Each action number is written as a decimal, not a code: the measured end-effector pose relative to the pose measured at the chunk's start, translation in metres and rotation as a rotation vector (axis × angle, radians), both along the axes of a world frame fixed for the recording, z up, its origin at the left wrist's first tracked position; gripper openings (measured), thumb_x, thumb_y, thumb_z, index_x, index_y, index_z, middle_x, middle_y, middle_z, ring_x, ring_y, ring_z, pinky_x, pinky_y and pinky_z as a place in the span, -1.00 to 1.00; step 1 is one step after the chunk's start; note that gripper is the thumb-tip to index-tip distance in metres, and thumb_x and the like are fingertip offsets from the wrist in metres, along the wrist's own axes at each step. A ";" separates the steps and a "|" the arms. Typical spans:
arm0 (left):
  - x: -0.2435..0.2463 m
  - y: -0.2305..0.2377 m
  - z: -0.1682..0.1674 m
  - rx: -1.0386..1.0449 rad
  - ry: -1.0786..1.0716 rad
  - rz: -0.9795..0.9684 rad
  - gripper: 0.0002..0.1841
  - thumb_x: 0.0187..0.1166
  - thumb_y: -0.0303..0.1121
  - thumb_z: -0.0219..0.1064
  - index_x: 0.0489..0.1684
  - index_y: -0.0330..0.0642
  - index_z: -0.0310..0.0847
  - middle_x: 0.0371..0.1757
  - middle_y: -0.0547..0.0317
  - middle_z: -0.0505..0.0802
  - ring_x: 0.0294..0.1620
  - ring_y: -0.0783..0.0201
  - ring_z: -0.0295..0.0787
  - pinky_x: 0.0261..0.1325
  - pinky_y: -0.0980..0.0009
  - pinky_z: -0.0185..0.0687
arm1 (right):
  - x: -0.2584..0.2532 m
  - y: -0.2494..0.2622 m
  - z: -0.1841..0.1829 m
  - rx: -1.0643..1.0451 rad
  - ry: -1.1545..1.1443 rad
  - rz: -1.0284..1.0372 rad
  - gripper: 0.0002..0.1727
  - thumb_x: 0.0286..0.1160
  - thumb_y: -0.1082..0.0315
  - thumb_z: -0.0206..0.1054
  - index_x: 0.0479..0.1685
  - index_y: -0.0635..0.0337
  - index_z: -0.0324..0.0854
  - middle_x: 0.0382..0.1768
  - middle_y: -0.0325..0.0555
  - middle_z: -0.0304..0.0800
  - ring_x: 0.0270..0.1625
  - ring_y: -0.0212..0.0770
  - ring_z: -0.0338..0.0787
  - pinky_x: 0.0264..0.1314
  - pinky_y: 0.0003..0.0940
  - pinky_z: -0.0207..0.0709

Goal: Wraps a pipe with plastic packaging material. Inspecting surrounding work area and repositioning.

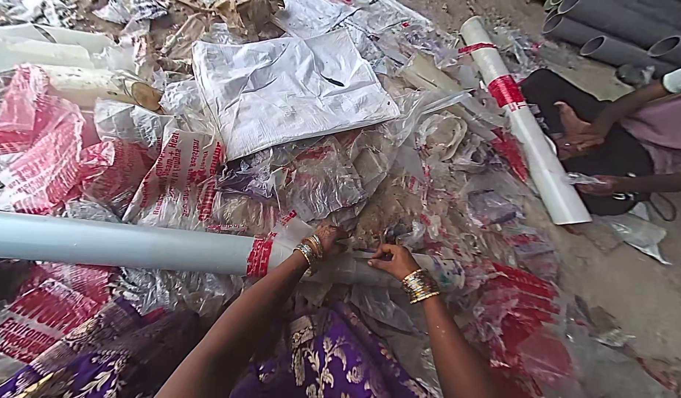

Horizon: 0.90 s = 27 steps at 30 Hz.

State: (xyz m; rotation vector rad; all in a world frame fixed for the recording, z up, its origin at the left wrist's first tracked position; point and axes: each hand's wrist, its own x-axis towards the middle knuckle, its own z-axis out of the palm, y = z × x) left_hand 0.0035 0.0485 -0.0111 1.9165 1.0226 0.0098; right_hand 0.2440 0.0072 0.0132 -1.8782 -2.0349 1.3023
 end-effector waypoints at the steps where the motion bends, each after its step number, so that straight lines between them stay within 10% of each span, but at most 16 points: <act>1: -0.002 -0.004 -0.001 -0.006 -0.030 0.015 -0.63 0.70 -0.29 0.29 0.22 -0.46 0.70 0.29 -0.40 0.78 0.45 -0.32 0.63 0.55 -0.34 0.31 | -0.002 -0.002 -0.002 0.016 0.012 0.009 -0.68 0.31 0.29 0.63 -0.14 0.42 0.82 -0.12 0.14 0.89 -0.02 -0.09 0.82 0.22 -0.12 0.58; 15: -0.011 -0.041 -0.019 0.117 -0.375 0.242 -0.76 0.54 -0.41 0.39 -0.08 -0.47 0.84 0.02 -0.28 0.89 0.15 -0.10 0.83 0.41 -0.04 0.57 | 0.001 0.004 -0.015 0.072 -0.102 0.041 -0.65 0.35 0.18 0.60 -0.18 0.36 0.86 -0.12 0.19 0.91 0.05 0.11 0.85 0.30 0.16 0.54; 27: -0.010 -0.047 -0.017 0.136 -0.434 0.293 -0.79 0.50 -0.48 0.40 -0.11 -0.50 0.85 -0.05 -0.31 0.90 0.12 -0.09 0.83 0.38 0.02 0.58 | 0.008 -0.017 -0.005 0.082 0.121 0.101 -0.71 0.25 0.29 0.59 -0.26 0.40 0.81 -0.25 0.05 0.86 -0.17 -0.21 0.76 0.05 -0.21 0.58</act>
